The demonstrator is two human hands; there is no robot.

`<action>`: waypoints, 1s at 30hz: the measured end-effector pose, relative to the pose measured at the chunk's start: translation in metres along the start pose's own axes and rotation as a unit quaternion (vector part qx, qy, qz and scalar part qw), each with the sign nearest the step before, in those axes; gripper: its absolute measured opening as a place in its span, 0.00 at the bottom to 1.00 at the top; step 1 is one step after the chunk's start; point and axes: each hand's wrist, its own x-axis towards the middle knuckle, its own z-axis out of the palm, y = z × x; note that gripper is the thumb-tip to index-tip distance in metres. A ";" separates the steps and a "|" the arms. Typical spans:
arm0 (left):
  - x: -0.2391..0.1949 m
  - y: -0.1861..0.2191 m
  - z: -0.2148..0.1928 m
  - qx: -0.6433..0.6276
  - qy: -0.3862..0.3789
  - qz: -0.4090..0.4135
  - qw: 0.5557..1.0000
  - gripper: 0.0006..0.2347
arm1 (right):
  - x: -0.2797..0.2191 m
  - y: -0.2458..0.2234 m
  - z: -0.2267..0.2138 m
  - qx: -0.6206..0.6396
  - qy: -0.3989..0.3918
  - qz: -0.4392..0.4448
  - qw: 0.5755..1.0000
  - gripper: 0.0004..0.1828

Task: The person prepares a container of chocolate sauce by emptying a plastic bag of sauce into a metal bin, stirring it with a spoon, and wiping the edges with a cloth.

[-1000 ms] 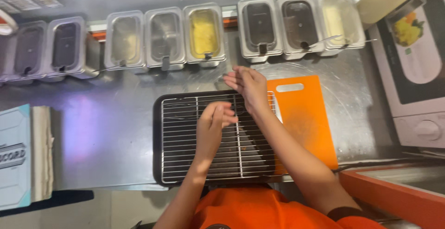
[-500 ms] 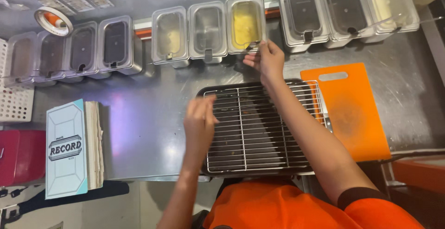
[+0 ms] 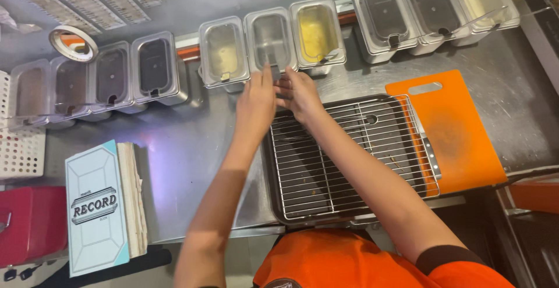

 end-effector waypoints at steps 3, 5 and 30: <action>-0.047 0.027 -0.039 -0.126 -0.012 -0.072 0.989 0.09 | 0.011 0.005 0.021 0.059 0.038 -0.005 0.998 0.14; -0.077 0.040 -0.061 -0.188 0.030 -0.111 0.975 0.05 | 0.016 0.009 0.026 0.110 0.034 -0.049 0.992 0.11; -0.242 -0.162 -0.108 0.044 0.109 -0.226 0.967 0.08 | -0.302 -0.037 -0.023 0.010 0.034 -0.222 0.974 0.21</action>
